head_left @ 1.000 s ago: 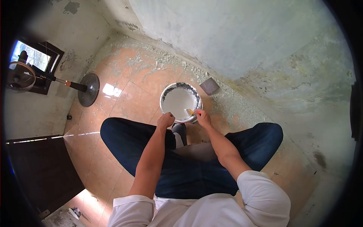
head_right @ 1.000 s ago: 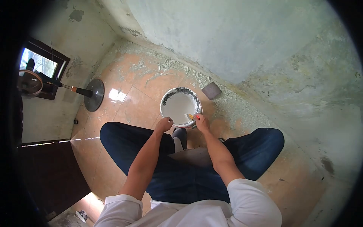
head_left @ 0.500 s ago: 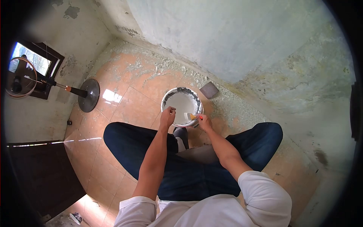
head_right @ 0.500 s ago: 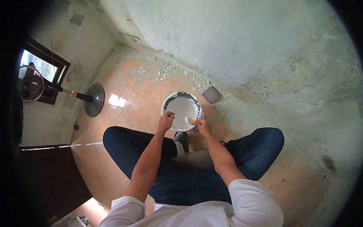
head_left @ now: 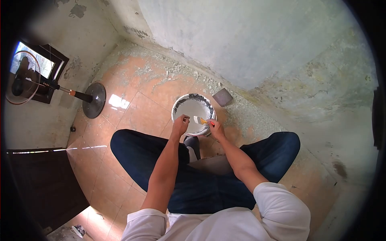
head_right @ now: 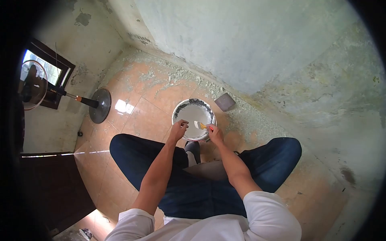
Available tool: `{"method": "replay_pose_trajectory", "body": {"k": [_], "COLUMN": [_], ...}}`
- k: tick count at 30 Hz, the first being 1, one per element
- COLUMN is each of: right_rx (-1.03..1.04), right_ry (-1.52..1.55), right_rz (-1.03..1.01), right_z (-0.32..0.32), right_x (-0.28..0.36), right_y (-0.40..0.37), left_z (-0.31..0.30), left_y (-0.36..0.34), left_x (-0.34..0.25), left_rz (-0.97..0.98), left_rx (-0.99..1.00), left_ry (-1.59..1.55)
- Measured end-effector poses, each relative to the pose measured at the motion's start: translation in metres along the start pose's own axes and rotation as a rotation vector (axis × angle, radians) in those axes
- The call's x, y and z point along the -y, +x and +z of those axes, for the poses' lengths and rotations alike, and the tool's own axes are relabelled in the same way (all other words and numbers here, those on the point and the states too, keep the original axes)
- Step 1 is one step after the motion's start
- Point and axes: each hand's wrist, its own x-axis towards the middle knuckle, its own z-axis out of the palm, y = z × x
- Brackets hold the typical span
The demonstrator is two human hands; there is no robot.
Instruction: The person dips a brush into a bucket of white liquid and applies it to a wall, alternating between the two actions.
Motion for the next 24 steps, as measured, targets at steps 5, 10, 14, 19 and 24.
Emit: {"method": "replay_pose_trajectory", "body": {"k": [5,10,14,19,24], "right_rx": [0.103,0.017,0.110,0.064,0.031], "right_ry": [-0.138,-0.027,-0.200,-0.149,-0.124], "right_rz": [0.071,0.031,0.056,0.001,0.036], "right_z": [-0.001,-0.003,-0.007,-0.007,-0.009], "right_x": [-0.001,-0.005,0.011,-0.004,0.003], "right_y": [-0.002,-0.001,-0.002,0.001,0.002], "left_z": [0.000,0.002,0.001,0.025,0.094], "left_y": [-0.002,-0.002,-0.004,0.008,-0.018], "left_x": [0.001,0.002,-0.004,0.046,0.053], "left_rz": [-0.006,0.006,-0.015,-0.215,-1.053], "left_rx": [0.015,0.031,0.046,0.178,-0.115], "left_ry": [-0.003,0.015,0.029,-0.108,-1.214]}}
